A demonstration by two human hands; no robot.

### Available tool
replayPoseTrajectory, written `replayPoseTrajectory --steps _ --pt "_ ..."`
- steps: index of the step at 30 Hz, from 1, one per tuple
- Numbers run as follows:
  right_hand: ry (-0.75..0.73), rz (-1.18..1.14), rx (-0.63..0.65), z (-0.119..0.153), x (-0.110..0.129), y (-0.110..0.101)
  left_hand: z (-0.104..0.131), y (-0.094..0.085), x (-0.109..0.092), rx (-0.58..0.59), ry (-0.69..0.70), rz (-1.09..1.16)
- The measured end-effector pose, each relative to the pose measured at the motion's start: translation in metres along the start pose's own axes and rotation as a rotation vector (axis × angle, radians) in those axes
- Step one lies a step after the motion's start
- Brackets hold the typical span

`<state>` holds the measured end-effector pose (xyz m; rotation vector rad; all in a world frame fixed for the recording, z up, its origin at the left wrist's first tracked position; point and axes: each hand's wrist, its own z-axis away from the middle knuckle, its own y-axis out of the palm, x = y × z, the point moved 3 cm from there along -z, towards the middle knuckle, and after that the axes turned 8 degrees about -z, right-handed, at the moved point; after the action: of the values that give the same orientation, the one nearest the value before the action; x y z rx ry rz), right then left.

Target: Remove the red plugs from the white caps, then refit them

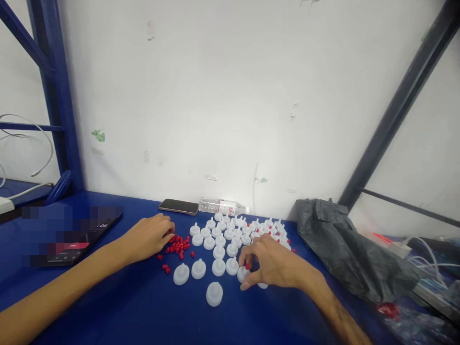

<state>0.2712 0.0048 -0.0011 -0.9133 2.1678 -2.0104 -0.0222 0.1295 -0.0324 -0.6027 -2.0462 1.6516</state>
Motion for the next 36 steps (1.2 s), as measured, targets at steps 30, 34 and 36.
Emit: replayPoseTrajectory --steps 30,34,36 --pt "-0.423 0.105 -0.353 -0.005 0.046 0.028 0.033 -0.003 -0.089 -0.436 0.655 -0.079" --pt "-0.413 0.214 -0.359 -0.008 0.046 0.025 0.027 0.0 -0.092 -0.327 0.527 0.082" --pt "-0.419 0.253 -0.365 -0.008 0.046 0.024 0.023 0.001 -0.092 -0.27 0.441 0.184"
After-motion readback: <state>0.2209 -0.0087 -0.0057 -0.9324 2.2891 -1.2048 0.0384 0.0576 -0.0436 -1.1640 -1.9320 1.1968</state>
